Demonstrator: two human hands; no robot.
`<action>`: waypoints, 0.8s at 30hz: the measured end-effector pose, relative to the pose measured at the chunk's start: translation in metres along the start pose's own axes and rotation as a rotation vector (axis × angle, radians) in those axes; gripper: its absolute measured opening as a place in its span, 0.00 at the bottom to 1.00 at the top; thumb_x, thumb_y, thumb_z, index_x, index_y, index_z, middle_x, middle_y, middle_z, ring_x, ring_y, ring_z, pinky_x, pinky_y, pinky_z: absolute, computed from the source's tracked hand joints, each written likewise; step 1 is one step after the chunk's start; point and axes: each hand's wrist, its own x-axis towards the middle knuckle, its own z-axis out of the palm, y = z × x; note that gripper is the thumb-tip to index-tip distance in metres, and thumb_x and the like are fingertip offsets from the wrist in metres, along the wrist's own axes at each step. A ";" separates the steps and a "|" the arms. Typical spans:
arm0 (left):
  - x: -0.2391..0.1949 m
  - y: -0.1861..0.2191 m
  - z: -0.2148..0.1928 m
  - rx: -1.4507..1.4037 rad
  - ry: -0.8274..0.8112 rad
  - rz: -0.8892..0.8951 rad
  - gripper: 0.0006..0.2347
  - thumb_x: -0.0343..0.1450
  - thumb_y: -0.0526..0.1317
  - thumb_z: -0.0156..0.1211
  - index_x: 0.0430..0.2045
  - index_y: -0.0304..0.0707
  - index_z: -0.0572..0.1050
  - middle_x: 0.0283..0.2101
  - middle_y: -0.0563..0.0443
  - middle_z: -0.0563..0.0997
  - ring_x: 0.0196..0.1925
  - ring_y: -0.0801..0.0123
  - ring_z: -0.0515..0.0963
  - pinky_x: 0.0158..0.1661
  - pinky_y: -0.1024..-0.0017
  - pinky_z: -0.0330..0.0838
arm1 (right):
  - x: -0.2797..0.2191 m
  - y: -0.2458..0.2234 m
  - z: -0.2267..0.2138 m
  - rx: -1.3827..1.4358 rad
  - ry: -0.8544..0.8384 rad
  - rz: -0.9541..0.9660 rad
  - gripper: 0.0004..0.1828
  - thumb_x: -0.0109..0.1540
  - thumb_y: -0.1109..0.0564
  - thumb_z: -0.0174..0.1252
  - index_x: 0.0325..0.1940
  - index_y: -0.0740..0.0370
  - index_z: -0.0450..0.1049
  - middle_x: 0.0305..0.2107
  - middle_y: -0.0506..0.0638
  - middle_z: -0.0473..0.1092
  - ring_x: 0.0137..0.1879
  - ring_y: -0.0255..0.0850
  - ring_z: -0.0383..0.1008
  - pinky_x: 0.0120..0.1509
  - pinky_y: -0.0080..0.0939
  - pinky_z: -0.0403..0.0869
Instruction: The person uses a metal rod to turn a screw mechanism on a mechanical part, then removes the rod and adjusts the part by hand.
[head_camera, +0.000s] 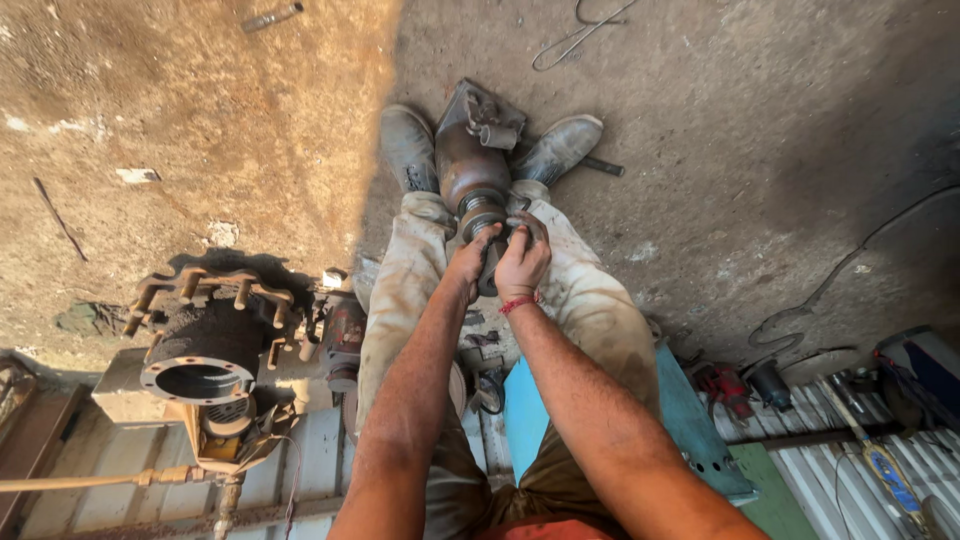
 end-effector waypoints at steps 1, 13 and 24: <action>-0.001 -0.004 -0.003 -0.001 0.002 -0.009 0.27 0.61 0.50 0.74 0.44 0.22 0.77 0.38 0.41 0.84 0.31 0.61 0.84 0.33 0.63 0.80 | -0.005 0.002 -0.001 -0.013 0.003 -0.005 0.17 0.65 0.57 0.46 0.47 0.71 0.77 0.44 0.62 0.76 0.51 0.55 0.77 0.59 0.50 0.74; 0.014 -0.003 -0.005 -0.012 -0.089 -0.022 0.24 0.62 0.52 0.72 0.46 0.33 0.79 0.38 0.46 0.85 0.34 0.62 0.84 0.36 0.64 0.80 | -0.004 0.013 0.003 0.006 0.033 -0.085 0.15 0.64 0.57 0.47 0.41 0.67 0.78 0.44 0.60 0.78 0.51 0.54 0.79 0.60 0.50 0.75; -0.017 -0.038 -0.050 0.003 0.183 0.419 0.26 0.73 0.54 0.55 0.60 0.33 0.70 0.53 0.45 0.80 0.52 0.60 0.80 0.45 0.65 0.74 | 0.008 0.018 -0.011 0.011 -0.216 -0.290 0.18 0.73 0.50 0.46 0.47 0.67 0.76 0.45 0.62 0.75 0.55 0.60 0.72 0.61 0.56 0.68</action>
